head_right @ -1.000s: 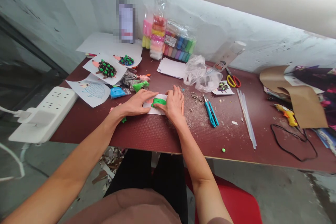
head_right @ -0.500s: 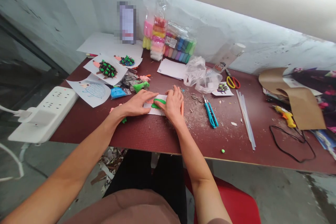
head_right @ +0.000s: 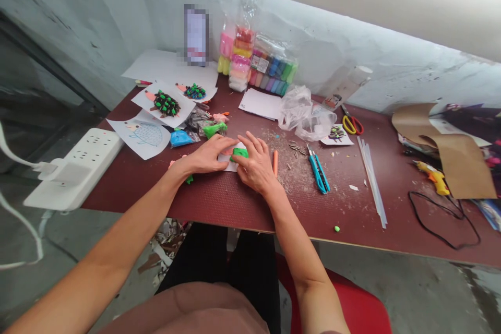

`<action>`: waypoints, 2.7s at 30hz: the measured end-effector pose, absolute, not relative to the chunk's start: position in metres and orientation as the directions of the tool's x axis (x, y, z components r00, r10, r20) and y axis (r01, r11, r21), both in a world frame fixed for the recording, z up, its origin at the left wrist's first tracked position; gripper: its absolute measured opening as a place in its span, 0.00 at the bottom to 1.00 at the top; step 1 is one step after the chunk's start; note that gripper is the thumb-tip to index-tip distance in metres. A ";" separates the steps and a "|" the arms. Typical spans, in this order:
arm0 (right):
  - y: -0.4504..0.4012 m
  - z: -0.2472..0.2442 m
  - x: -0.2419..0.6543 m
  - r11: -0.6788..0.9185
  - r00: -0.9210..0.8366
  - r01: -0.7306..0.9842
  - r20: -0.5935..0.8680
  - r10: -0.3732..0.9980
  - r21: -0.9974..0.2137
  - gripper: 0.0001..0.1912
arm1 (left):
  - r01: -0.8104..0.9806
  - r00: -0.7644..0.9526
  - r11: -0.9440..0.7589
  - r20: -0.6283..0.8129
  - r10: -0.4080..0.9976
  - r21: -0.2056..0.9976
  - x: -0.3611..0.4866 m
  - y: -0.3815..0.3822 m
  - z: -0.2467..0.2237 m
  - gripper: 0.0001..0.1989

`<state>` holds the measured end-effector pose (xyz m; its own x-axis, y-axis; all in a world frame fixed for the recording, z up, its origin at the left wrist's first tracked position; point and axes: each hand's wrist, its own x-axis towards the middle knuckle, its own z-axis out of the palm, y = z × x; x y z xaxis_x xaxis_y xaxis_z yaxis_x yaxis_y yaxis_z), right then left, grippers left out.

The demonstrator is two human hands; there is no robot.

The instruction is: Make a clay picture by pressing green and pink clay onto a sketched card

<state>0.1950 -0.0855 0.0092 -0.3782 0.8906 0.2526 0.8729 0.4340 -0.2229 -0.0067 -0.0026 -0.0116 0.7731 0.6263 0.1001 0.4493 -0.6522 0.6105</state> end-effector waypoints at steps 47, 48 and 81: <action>-0.079 -0.010 0.197 0.240 -0.195 0.942 0.197 0.961 -0.235 0.21 | 0.479 0.715 -0.638 0.154 0.682 0.603 -0.001 0.000 -0.021 0.31; -0.079 -0.009 0.197 0.236 -0.194 0.943 0.187 0.963 -0.236 0.21 | 0.478 0.714 -0.638 0.155 0.682 0.603 -0.001 0.000 -0.021 0.30; -0.084 -0.016 0.206 0.249 -0.213 0.960 0.241 0.947 -0.130 0.21 | 0.496 0.715 -0.646 0.150 0.683 0.581 0.000 -0.001 -0.021 0.29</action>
<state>0.2057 -0.0838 -0.0158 -0.2128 0.9468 0.2412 0.9597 0.2489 -0.1304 -0.0002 -0.0015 -0.0211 0.7148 0.6831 0.1497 0.4956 -0.6459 0.5808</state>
